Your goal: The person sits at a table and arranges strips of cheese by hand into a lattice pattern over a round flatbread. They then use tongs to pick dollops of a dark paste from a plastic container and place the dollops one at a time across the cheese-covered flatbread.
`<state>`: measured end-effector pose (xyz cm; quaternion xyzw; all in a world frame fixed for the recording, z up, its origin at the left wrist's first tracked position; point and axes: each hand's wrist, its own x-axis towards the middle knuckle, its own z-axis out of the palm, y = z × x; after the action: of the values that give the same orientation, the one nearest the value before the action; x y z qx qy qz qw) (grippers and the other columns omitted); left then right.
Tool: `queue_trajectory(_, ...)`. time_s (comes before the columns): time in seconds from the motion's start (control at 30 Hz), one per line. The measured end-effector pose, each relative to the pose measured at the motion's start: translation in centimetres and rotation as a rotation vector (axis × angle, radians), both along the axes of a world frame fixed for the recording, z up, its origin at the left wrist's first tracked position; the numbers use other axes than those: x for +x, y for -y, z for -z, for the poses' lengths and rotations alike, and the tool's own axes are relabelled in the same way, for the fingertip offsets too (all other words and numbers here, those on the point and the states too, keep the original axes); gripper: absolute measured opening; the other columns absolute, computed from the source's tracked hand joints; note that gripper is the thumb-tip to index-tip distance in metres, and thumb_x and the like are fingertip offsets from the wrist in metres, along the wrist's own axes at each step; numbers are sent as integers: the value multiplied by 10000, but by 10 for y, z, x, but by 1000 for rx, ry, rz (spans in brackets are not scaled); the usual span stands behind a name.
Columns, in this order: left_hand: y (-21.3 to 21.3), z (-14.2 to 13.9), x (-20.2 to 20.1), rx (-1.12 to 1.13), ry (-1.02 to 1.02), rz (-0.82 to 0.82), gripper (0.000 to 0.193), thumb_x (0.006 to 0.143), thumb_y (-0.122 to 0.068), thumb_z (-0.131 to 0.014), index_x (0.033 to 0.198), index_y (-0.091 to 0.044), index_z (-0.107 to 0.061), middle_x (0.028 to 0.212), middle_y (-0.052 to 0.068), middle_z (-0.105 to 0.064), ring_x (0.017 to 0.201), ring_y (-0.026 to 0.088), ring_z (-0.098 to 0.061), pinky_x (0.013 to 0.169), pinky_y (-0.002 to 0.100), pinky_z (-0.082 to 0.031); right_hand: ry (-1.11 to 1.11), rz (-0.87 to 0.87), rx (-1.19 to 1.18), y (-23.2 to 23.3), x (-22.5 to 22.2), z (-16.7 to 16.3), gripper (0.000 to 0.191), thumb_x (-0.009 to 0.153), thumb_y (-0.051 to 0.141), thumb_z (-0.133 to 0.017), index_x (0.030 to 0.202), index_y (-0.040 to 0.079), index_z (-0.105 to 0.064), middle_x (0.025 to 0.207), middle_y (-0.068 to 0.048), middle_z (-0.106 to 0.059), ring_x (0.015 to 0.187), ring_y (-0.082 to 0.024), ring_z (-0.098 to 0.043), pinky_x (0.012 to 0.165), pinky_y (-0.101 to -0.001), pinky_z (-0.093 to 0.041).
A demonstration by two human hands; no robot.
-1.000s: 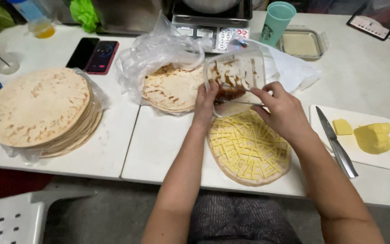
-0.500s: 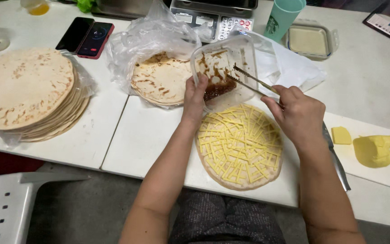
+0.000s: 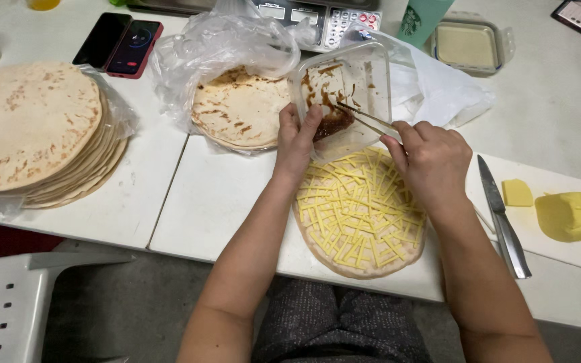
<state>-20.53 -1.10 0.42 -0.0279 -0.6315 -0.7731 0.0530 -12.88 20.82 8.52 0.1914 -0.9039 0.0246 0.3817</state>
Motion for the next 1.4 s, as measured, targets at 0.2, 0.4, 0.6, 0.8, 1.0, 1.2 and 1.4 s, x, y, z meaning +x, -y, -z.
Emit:
queue_trajectory(0.2, -2, -7, 4, 26, 49, 27, 1138, 714, -807, -667, 1439, -4, -315, 1317, 233, -550, 1206, 297, -600, 802, 369, -605, 20, 8, -14, -1, -6, 6, 238, 928, 314, -848, 1056, 119, -802, 733, -17, -628, 632, -218, -615, 608, -352, -491)
queue_trajectory(0.4, -2, -11, 5, 22, 38, 9, 1112, 720, -788, -687, 1420, 4, -338, 1289, 211, -565, 1153, 269, -625, 735, 343, -613, 36, -11, -60, -3, -8, 10, 201, 952, 289, -843, 1049, 115, -814, 736, -28, -642, 619, -224, -615, 580, -357, -486)
queue_trajectory(0.6, 5, -8, -2, -22, 82, -71, 1171, 691, -802, -683, 1445, 11, -305, 1292, 208, -539, 1148, 281, -633, 732, 352, -618, 119, -38, -199, -15, 3, -4, 161, 1010, 259, -821, 1078, 113, -818, 835, -44, -703, 686, -212, -657, 637, -343, -508)
queue_trajectory(0.8, 36, 1, -23, -82, 34, -320, 1216, 715, -855, -652, 1465, 48, -335, 1375, 228, -518, 1279, 308, -548, 1047, 416, -486, 414, 68, -290, -40, 24, -24, 198, 973, 309, -798, 1051, 127, -805, 892, -48, -755, 695, -189, -696, 630, -322, -527)
queue_trajectory(1.0, 44, 3, -30, 63, 57, -363, 1207, 726, -833, -663, 1454, 76, -347, 1428, 284, -447, 1372, 358, -462, 1167, 453, -362, 525, 155, -63, -35, 8, -10, 264, 931, 427, -746, 992, 188, -840, 850, -50, -770, 711, -260, -704, 654, -395, -541)
queue_trajectory(1.2, 40, -1, -23, 60, 19, -330, 1225, 717, -831, -668, 1469, 68, -312, 1451, 271, -453, 1393, 339, -460, 1162, 442, -353, 568, 181, -2, -34, 0, -1, 297, 939, 458, -718, 1003, 192, -835, 865, -49, -776, 738, -257, -718, 672, -393, -554)
queue_trajectory(1.4, 39, -4, -24, 93, -12, -328, 1208, 718, -822, -689, 1437, 79, -329, 1410, 260, -490, 1354, 326, -500, 1158, 435, -378, 656, 258, 10, -29, -5, 1, 328, 947, 481, -696, 1026, 194, -833, 830, -64, -779, 719, -250, -728, 670, -398, -557)
